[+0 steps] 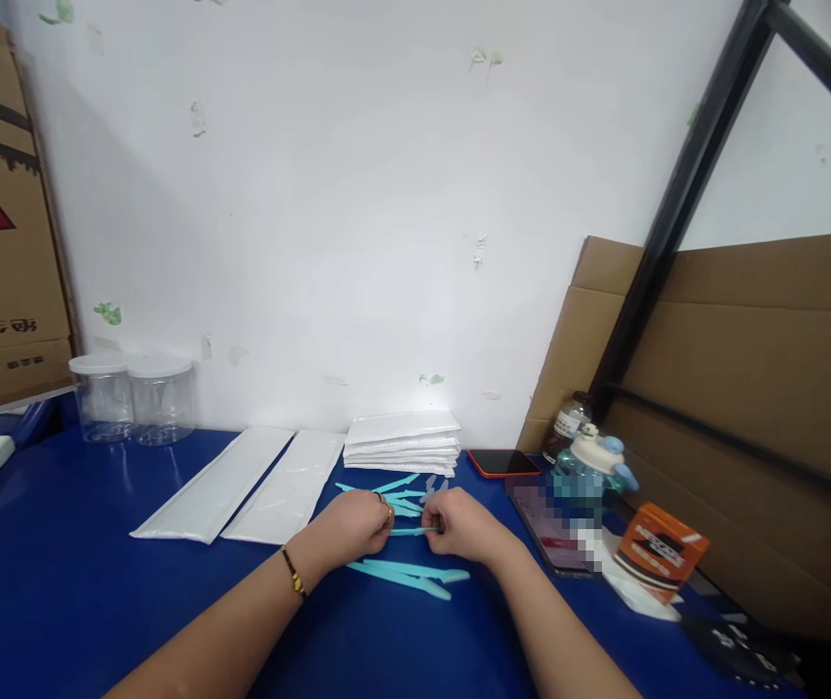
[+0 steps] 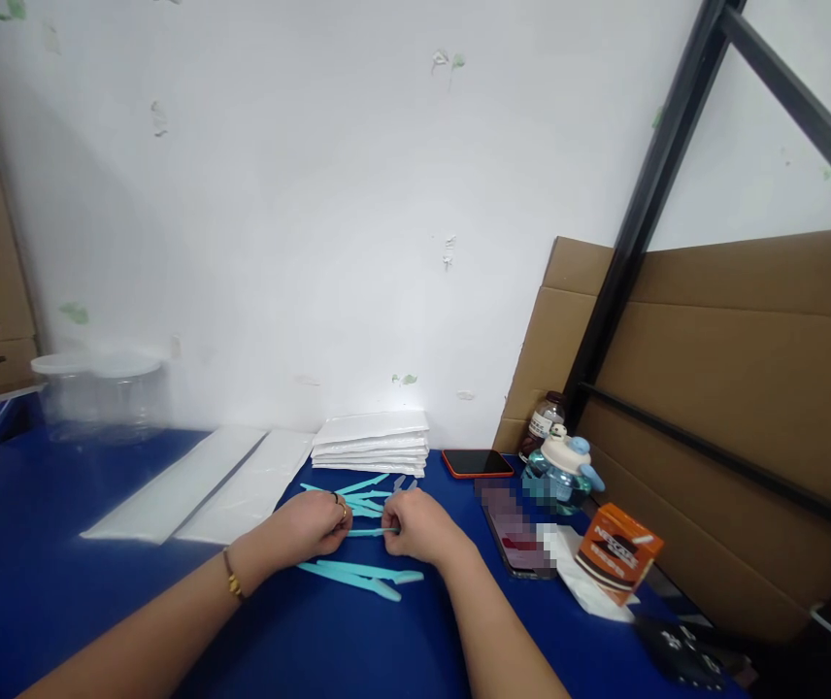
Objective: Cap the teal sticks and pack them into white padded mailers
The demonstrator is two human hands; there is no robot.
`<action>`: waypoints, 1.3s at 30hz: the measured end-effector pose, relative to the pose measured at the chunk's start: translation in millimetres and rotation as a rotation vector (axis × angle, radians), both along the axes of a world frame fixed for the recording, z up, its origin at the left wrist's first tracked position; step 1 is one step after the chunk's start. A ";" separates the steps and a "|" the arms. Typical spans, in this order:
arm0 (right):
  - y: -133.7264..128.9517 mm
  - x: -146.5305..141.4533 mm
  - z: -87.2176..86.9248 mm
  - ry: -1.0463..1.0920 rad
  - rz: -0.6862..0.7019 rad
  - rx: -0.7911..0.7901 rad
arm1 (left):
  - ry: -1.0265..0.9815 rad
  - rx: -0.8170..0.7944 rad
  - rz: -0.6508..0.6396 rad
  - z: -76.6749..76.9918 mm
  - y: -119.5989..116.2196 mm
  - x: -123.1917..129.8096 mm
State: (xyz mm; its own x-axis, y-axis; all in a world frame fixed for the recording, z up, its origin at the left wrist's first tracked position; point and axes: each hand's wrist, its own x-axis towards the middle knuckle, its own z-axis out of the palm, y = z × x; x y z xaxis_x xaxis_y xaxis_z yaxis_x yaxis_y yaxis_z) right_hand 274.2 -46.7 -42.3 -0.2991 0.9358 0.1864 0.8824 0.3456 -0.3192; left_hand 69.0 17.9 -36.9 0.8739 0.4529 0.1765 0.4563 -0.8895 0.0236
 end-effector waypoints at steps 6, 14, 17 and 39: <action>3.2 22.1 4.3 0.009 -0.073 0.037 | 0.002 0.107 0.014 6.7 10.5 -12.5; -16.1 24.2 19.1 0.160 0.051 -0.271 | -0.193 -0.077 -0.019 2.1 9.1 -15.0; -19.8 18.1 17.2 0.091 0.062 -0.390 | -0.180 -0.244 -0.090 -1.2 3.6 -13.3; -8.7 28.8 10.2 0.232 -0.139 -0.099 | -0.153 -0.201 0.066 -3.7 24.7 -28.1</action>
State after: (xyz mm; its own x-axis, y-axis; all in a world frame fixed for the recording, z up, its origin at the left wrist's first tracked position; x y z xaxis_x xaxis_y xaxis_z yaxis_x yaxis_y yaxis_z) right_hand 303.0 -55.4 -32.1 -0.1267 0.9819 0.1407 0.8186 0.1836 -0.5443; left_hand 40.9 42.6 -40.6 0.8110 0.5479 0.2050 0.4910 -0.8280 0.2707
